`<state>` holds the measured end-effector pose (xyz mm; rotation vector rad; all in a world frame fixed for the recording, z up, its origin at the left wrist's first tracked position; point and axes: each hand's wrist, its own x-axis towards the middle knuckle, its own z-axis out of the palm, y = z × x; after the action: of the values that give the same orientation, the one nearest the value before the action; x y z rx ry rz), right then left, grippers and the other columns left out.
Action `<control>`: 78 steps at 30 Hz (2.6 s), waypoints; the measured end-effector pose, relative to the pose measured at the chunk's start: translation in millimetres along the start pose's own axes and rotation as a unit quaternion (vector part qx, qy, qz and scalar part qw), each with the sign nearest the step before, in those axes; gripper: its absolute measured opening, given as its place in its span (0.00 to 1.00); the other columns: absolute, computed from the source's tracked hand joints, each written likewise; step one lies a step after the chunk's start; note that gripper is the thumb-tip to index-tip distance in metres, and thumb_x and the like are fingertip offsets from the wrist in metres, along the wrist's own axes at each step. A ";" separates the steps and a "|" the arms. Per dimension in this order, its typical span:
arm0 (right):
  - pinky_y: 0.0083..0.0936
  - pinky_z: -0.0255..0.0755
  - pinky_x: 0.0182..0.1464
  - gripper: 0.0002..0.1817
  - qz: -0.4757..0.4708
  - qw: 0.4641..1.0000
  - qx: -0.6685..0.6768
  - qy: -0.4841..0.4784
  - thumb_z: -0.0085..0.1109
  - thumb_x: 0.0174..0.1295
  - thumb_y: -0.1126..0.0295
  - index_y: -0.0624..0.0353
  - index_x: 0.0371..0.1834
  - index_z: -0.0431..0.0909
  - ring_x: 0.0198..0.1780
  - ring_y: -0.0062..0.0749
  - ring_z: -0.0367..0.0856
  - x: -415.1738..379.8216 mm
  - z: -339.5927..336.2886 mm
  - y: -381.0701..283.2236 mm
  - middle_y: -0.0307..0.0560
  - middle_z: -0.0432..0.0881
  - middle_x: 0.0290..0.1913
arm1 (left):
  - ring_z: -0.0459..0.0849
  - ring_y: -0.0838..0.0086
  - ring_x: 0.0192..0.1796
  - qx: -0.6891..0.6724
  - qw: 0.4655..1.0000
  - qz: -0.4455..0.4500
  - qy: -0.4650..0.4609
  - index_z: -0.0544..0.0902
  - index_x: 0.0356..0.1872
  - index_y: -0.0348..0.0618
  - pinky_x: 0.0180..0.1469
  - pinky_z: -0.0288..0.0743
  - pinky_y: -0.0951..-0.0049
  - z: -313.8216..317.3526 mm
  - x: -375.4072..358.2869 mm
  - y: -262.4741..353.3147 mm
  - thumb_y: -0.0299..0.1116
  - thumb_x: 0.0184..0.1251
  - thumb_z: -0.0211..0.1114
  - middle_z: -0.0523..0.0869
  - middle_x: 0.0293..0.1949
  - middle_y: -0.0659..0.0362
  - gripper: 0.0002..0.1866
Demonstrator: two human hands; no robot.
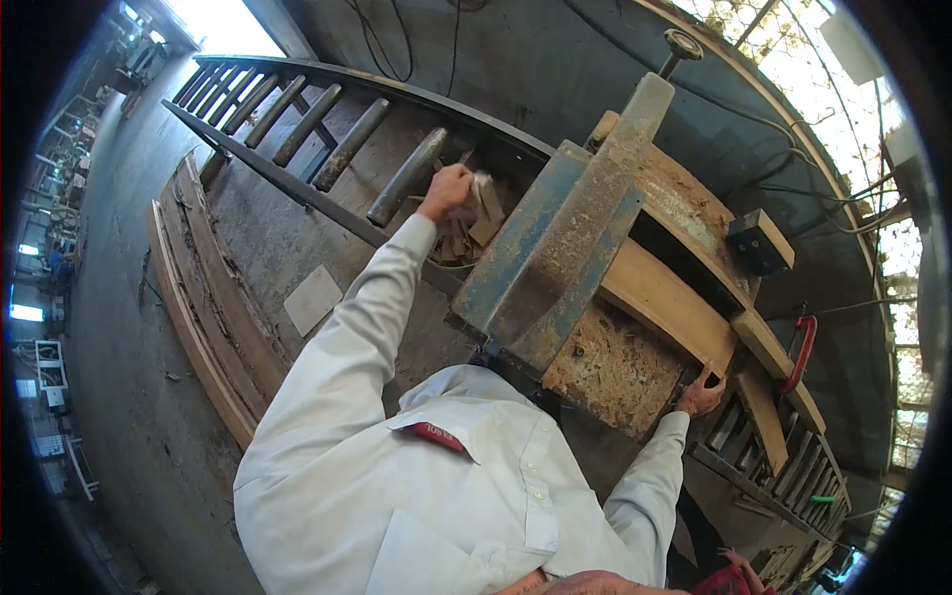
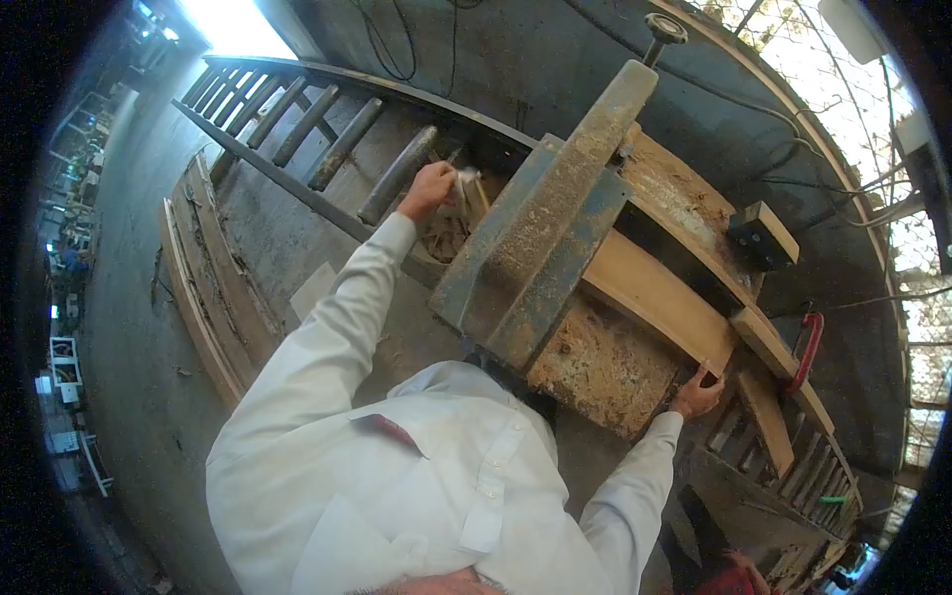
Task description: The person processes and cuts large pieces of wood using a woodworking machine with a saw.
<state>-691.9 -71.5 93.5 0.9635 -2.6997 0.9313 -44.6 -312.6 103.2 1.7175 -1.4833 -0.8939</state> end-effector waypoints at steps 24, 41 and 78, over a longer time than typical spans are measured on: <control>0.43 0.59 0.69 0.34 0.113 0.962 0.245 0.051 0.62 0.65 0.48 0.61 0.65 0.65 0.69 0.47 0.64 -77.5 -55.5 2.7 0.54 0.69 0.64 | 0.85 0.59 0.44 -0.162 0.970 -0.182 0.027 0.75 0.55 0.39 0.49 0.81 0.57 -37.2 -308.7 -117.9 0.41 0.75 0.56 0.84 0.49 0.51 0.18; 0.46 0.83 0.52 0.23 0.496 0.631 0.587 -0.104 0.67 0.63 0.58 0.60 0.54 0.72 0.53 0.39 0.79 -87.3 39.6 -45.4 0.47 0.77 0.53 | 0.86 0.55 0.43 0.225 0.887 -0.151 -0.374 0.80 0.45 0.38 0.44 0.80 0.56 150.5 -303.3 -104.8 0.44 0.67 0.60 0.86 0.44 0.47 0.18; 0.27 0.78 0.44 0.13 -0.351 0.610 0.317 -0.635 0.56 0.69 0.70 0.68 0.49 0.80 0.40 0.33 0.85 -178.6 -113.1 -33.2 0.53 0.86 0.38 | 0.86 0.48 0.45 0.251 0.862 -0.435 -0.060 0.89 0.35 0.42 0.50 0.79 0.53 163.9 -697.6 -125.1 0.52 0.59 0.62 0.88 0.39 0.44 0.22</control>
<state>-540.3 70.1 145.6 3.6033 -1.8677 1.2264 -196.1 383.1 -45.7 2.8769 -1.0135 -1.1162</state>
